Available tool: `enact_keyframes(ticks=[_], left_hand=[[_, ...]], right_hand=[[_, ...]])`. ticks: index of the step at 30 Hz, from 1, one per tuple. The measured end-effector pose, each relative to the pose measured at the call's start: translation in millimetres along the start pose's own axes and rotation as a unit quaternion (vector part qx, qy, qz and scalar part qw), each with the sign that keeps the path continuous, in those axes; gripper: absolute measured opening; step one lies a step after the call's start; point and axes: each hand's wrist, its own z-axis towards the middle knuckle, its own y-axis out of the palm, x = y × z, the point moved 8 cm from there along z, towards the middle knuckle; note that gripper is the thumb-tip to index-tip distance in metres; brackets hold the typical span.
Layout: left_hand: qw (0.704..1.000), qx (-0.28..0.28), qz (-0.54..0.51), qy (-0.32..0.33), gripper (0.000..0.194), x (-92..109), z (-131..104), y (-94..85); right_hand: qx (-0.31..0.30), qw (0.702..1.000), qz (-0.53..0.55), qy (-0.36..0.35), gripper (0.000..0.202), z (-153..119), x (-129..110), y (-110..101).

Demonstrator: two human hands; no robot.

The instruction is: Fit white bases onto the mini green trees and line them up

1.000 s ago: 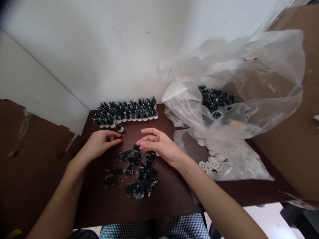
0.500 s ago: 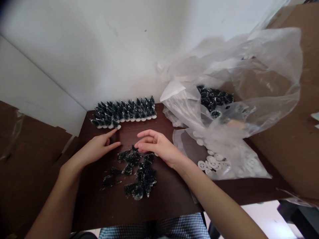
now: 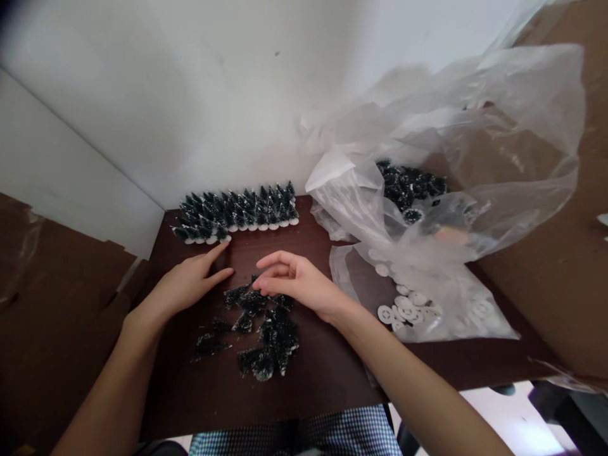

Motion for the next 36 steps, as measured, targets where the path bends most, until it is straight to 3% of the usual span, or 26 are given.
enact_keyframes(ticks=[11, 36], left_hand=[[0.997, -0.003, 0.055, -0.046, 0.067, 8.7, -1.8, -1.1], [0.997, -0.003, 0.052, -0.053, 0.067, 10.7, -2.0, -2.5]], right_hand=[[-0.006, 1.000, -0.028, 0.011, 0.029, -2.8, -1.6, 4.2], [-0.017, 0.999, -0.031, 0.011, 0.025, -3.8, -3.1, 6.2]])
